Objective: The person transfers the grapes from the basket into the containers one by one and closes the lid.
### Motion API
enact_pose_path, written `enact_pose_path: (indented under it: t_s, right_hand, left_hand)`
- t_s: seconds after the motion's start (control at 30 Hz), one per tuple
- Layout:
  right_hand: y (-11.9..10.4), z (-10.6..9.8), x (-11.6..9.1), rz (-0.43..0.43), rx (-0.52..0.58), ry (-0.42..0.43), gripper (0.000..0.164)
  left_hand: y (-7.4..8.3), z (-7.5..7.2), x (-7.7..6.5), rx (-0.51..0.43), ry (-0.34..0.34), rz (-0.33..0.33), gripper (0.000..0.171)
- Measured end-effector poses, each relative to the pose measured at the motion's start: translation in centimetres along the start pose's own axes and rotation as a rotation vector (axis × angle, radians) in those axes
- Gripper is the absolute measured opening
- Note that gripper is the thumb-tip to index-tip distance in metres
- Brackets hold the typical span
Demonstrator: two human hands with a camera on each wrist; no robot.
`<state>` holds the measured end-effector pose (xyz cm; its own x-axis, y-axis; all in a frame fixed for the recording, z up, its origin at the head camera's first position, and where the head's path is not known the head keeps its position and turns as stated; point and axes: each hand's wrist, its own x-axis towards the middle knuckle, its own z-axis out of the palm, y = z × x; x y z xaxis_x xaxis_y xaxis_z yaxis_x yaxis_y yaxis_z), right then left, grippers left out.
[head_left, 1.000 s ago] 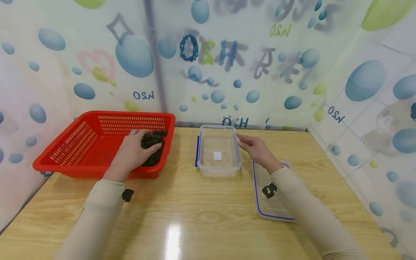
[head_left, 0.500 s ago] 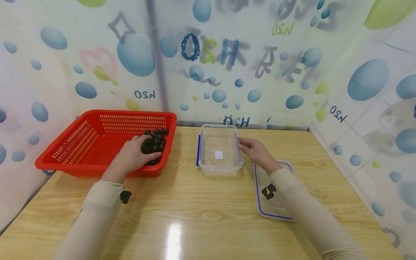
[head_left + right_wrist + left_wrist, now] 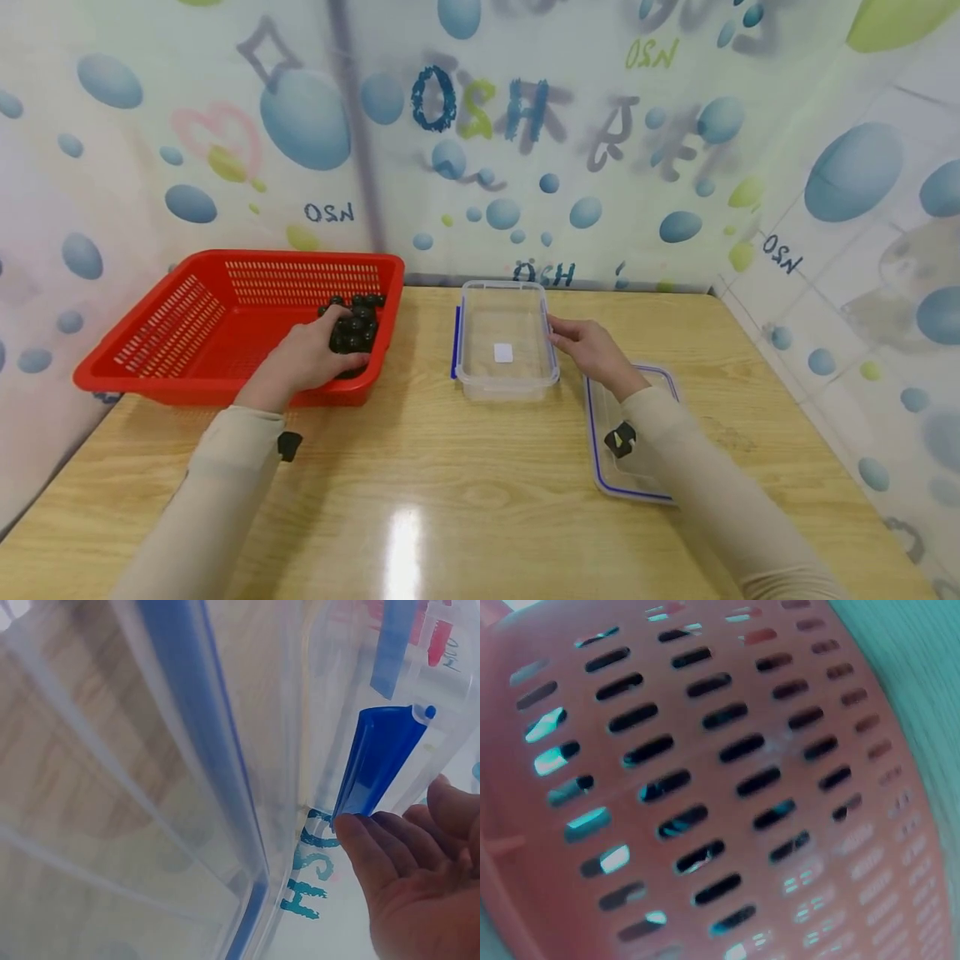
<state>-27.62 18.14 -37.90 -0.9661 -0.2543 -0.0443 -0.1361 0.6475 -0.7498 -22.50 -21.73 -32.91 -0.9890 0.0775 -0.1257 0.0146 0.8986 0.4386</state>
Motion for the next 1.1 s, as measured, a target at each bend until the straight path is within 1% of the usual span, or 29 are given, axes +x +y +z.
enact_pose_path:
  t_s: [0.13, 0.27, 0.4, 0.53, 0.63, 0.73, 0.83, 0.93, 1.0, 1.07, 1.1]
  right_hand:
    - [0.0, 0.1, 0.1, 0.004, 0.005, -0.001, 0.044]
    - [0.2, 0.3, 0.3, -0.009, 0.011, -0.011, 0.045]
    - [0.1, 0.1, 0.4, -0.026, -0.001, -0.009, 0.045]
    - [0.0, 0.1, 0.3, -0.032, 0.003, 0.004, 0.045]
    - [0.1, 0.3, 0.1, -0.013, 0.01, -0.012, 0.045]
    - [0.4, 0.6, -0.1, 0.006, 0.005, -0.034, 0.046]
    - [0.4, 0.6, -0.2, 0.001, -0.003, -0.027, 0.046]
    - [0.3, 0.3, -0.1, -0.012, -0.002, -0.007, 0.046]
    - [0.2, 0.1, -0.1, -0.011, 0.0, -0.003, 0.046]
    - [0.1, 0.1, 0.0, -0.003, 0.0, -0.003, 0.046]
    - [0.1, 0.0, 0.1, 0.003, 0.002, -0.004, 0.046]
  left_hand:
    - [0.1, 0.0, 0.1, 0.02, 0.031, -0.007, 0.062]
    - [0.0, 0.0, -0.1, 0.011, 0.083, -0.012, 0.057]
    - [-0.1, -0.1, -0.4, -0.038, 0.175, 0.003, 0.054]
    - [0.0, -0.7, -0.8, -0.109, 0.298, 0.024, 0.053]
    - [0.6, -1.2, -1.5, -0.142, 0.394, 0.054, 0.053]
    - [2.2, -1.9, -2.1, -0.16, 0.475, 0.109, 0.052]
    - [5.0, -2.5, -2.0, -0.179, 0.553, 0.205, 0.049]
    - [8.1, -2.9, -1.1, -0.206, 0.618, 0.307, 0.047]
    - [10.0, -2.8, -0.1, -0.212, 0.642, 0.368, 0.045]
    - [11.6, -2.2, 0.9, -0.209, 0.639, 0.419, 0.045]
    - [12.3, -1.8, 1.5, -0.207, 0.624, 0.443, 0.045]
